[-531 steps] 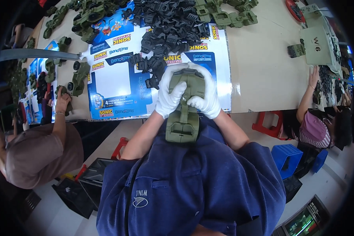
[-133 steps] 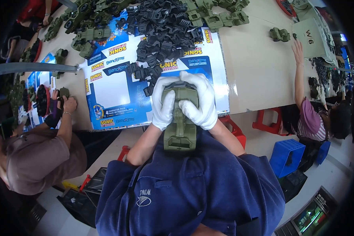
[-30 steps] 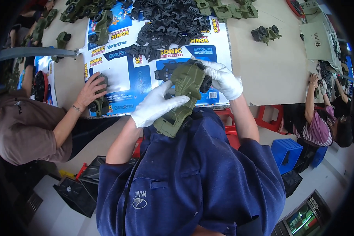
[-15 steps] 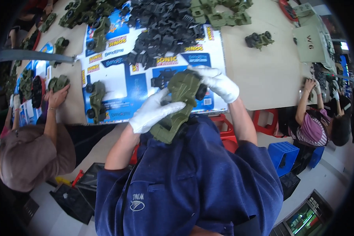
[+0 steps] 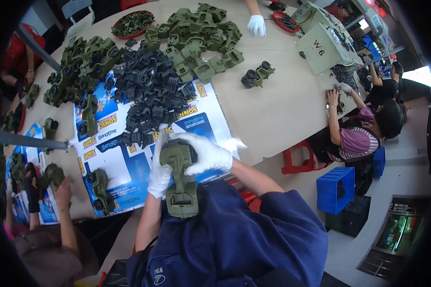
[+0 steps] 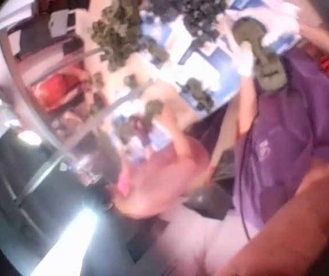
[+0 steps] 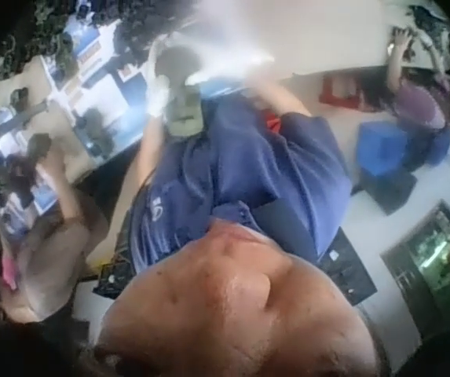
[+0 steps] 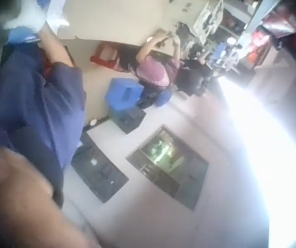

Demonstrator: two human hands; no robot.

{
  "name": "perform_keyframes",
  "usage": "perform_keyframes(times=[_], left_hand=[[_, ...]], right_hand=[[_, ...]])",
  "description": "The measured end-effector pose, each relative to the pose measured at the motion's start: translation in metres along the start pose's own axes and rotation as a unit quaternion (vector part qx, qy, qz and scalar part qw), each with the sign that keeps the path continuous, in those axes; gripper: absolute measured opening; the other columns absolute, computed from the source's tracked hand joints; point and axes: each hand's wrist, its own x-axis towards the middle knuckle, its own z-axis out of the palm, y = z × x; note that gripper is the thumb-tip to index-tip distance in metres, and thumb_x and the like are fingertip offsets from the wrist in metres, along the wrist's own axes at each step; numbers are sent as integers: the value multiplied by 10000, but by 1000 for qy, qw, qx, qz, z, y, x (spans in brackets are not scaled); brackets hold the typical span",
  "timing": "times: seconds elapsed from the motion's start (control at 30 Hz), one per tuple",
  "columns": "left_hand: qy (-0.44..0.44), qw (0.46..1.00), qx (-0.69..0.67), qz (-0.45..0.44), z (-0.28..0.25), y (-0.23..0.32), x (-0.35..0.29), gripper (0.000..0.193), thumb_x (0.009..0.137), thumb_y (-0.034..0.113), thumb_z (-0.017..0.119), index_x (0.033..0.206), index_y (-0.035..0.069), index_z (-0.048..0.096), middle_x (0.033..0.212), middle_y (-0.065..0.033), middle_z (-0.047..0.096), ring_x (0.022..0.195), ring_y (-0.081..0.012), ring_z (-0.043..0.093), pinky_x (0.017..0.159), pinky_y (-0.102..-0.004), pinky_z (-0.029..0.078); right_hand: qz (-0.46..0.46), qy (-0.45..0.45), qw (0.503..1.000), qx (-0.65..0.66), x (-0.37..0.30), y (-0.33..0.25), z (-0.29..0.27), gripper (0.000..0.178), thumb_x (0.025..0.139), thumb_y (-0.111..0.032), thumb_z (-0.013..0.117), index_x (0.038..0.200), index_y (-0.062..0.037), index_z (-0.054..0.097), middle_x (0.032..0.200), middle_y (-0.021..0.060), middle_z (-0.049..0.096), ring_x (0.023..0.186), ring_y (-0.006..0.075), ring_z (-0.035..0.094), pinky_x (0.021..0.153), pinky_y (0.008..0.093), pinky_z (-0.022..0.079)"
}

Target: The person assembles plastic toy car components by hand, attaching toy car parts to a toy car body at a factory workbench.

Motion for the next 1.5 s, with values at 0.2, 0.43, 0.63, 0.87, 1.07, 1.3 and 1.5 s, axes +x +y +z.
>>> perform_keyframes(times=[0.2, 0.43, 0.63, 0.87, 1.07, 1.3, 1.5], left_hand=[[27, 989, 47, 136, 3, -7, 6, 1124, 725, 863, 501, 1383, -44, 415, 1358, -163, 497, 1249, -245, 499, 1060, -366, 388], [95, 978, 120, 141, 7, 6, 4, 1030, 825, 837, 367, 1370, -34, 440, 1275, -160, 533, 1196, -262, 519, 1042, -385, 386], [126, 973, 137, 137, 2, 4, 4, 952, 835, 800, 387, 1267, -39, 518, 1198, -163, 563, 1137, -264, 539, 1007, -390, 393], [133, 957, 142, 213, 2, 5, 4, 795, 903, 703, 375, 1152, -29, 566, 1125, -165, 590, 1054, -283, 571, 956, -398, 416], [138, 956, 149, 213, 2, 10, 7, 434, 946, 365, 421, 1006, -27, 597, 979, -155, 617, 944, -267, 585, 882, -379, 438], [142, 966, 166, 137, 13, -6, 12, 394, 1000, 291, 378, 995, -26, 612, 972, -144, 619, 944, -246, 588, 892, -359, 439], [143, 965, 191, 111, 5, -23, 16, 398, 1015, 264, 348, 999, -21, 625, 1005, -155, 624, 961, -277, 591, 906, -361, 438]], right_hand=[[-105, 77, 979, -156, -6, -19, 7, 977, 620, -387, 822, 1411, -4, 397, 1307, 213, 510, 1244, 407, 475, 1050, 452, 395], [-114, 82, 985, -97, -5, -31, 16, 974, 718, -527, 765, 1420, 17, 362, 1326, 237, 478, 1226, 415, 474, 1039, 452, 393], [-136, 215, 960, -118, 4, -23, 45, 873, 793, -601, 680, 1352, 18, 420, 1227, 229, 558, 1113, 397, 551, 978, 454, 428], [-178, 243, 948, -106, 10, -30, 45, 689, 802, -409, 706, 1305, 4, 477, 1160, 211, 589, 1045, 387, 582, 928, 444, 462], [-150, 255, 952, -77, 4, -37, 47, 512, 791, -276, 693, 1195, -12, 522, 1140, 205, 613, 1012, 381, 593, 928, 454, 452], [-35, 271, 962, 0, -13, -12, 61, 497, 895, -278, 614, 1286, 5, 501, 1242, 220, 569, 1168, 349, 556, 1008, 402, 426], [20, 288, 957, 4, -9, -1, 69, 382, 903, -208, 602, 1210, 14, 560, 1195, 203, 605, 1131, 334, 577, 994, 395, 437]])
